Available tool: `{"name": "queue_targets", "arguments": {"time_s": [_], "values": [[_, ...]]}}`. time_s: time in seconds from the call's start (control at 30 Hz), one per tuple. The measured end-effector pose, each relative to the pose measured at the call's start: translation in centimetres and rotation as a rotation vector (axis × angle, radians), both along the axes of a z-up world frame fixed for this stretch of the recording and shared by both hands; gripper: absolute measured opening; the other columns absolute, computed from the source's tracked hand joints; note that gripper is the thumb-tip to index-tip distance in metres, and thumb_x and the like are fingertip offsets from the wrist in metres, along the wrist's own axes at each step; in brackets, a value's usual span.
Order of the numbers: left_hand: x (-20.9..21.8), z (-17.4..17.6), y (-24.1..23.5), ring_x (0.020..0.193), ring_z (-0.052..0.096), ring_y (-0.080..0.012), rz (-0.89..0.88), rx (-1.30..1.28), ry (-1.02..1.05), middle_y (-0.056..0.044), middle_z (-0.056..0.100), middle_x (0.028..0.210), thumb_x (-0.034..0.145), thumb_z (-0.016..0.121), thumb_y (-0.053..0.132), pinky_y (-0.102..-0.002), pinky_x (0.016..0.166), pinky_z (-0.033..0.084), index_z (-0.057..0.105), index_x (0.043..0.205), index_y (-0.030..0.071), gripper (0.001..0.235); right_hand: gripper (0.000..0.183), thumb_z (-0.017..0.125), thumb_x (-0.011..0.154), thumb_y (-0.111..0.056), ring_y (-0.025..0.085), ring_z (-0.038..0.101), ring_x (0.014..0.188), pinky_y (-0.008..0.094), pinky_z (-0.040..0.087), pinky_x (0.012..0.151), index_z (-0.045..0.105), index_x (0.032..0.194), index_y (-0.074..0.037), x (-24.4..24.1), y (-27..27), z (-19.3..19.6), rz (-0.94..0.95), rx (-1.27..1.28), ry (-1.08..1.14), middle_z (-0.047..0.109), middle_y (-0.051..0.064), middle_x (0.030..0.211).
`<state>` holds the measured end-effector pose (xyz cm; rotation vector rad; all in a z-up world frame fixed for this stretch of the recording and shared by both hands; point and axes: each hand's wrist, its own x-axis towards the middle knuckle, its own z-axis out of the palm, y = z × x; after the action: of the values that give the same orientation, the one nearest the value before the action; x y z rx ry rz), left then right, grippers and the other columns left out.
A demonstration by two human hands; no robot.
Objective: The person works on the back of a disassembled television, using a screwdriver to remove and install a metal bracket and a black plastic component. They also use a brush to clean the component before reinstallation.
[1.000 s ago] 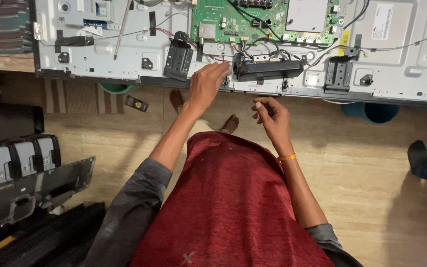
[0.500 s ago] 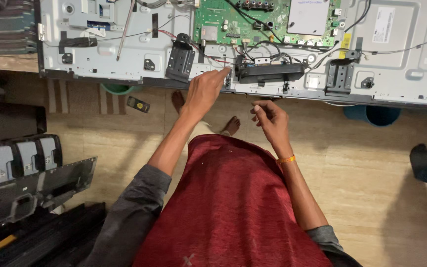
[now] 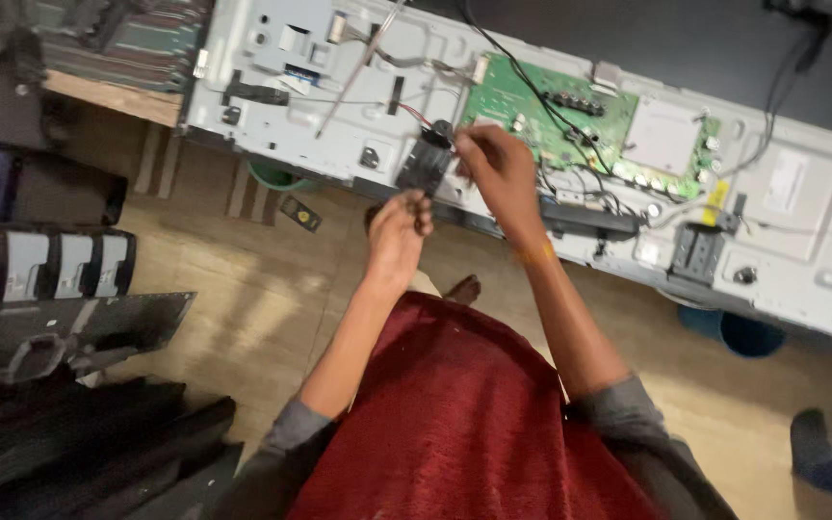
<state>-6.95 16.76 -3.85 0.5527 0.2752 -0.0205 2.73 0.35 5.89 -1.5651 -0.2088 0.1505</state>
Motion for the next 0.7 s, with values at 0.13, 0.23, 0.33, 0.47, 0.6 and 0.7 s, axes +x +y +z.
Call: {"name": "queue_targets", "arguments": {"time_s": [0.13, 0.23, 0.33, 0.47, 0.6, 0.7], "values": [[-2.8, 0.7, 3.8, 0.099, 0.065, -0.0165, 0.034, 0.048, 0.123, -0.014, 0.069, 0.118, 0.097, 0.064, 0.011, -0.028, 0.084, 0.052, 0.064, 0.122, -0.002, 0.028, 0.030, 0.068, 0.097, -0.025, 0.013, 0.071, 0.065, 0.029, 0.057, 0.055, 0.067, 0.113, -0.001, 10.8, 10.0, -4.1, 0.059, 0.156, 0.264, 0.070, 0.008, 0.087], [-4.6, 2.2, 5.2, 0.094, 0.064, -0.0114, 0.074, 0.111, 0.275, -0.010, 0.070, 0.112, 0.101, 0.066, 0.022, -0.023, 0.077, 0.050, 0.066, 0.122, 0.000, 0.030, 0.048, 0.077, 0.088, -0.038, 0.032, 0.072, 0.070, 0.043, 0.060, 0.064, 0.060, 0.107, 0.002, 15.4, 16.4, -7.9, -0.228, -0.364, 0.163, 0.073, 0.022, 0.082], [-4.9, 3.4, 5.9, 0.079, 0.066, -0.0092, 0.082, 0.244, 0.648, 0.003, 0.073, 0.103, 0.097, 0.062, 0.028, -0.022, 0.057, 0.045, 0.066, 0.113, 0.006, 0.028, 0.065, 0.080, 0.084, -0.038, 0.049, 0.070, 0.081, 0.054, 0.056, 0.075, 0.050, 0.118, 0.009, 18.0, 18.7, -10.5, -0.331, -0.707, -0.160, 0.071, 0.029, 0.086], [-5.1, 3.1, 5.9, 0.061, 0.048, -0.0129, 0.160, 0.300, 0.414, -0.009, 0.063, 0.082, 0.107, 0.063, 0.031, -0.027, 0.049, 0.038, 0.071, 0.114, -0.005, 0.037, 0.036, 0.075, 0.086, -0.023, 0.035, 0.075, 0.072, 0.045, 0.062, 0.068, 0.065, 0.097, 0.011, 19.5, 18.0, -11.0, -0.201, -0.439, 0.310, 0.074, 0.022, 0.082], [-3.9, 2.5, 6.1, 0.068, 0.055, -0.0125, 0.148, 0.213, 0.409, -0.011, 0.069, 0.095, 0.102, 0.058, 0.021, -0.028, 0.057, 0.045, 0.068, 0.123, 0.001, 0.030, 0.021, 0.074, 0.092, -0.014, 0.024, 0.068, 0.066, 0.037, 0.057, 0.059, 0.062, 0.095, 0.003, 19.0, 15.7, -7.8, 0.186, 0.385, 0.541, 0.065, 0.012, 0.077], [-3.4, 2.7, 5.6, 0.071, 0.058, -0.0131, 0.113, 0.297, 0.291, -0.014, 0.073, 0.106, 0.100, 0.058, 0.014, -0.027, 0.061, 0.046, 0.062, 0.125, 0.003, 0.027, 0.015, 0.073, 0.101, -0.010, 0.020, 0.067, 0.078, 0.032, 0.059, 0.071, 0.062, 0.106, -0.002, 16.4, 11.8, -2.7, 0.392, 0.797, 0.623, 0.068, 0.008, 0.091]]}}
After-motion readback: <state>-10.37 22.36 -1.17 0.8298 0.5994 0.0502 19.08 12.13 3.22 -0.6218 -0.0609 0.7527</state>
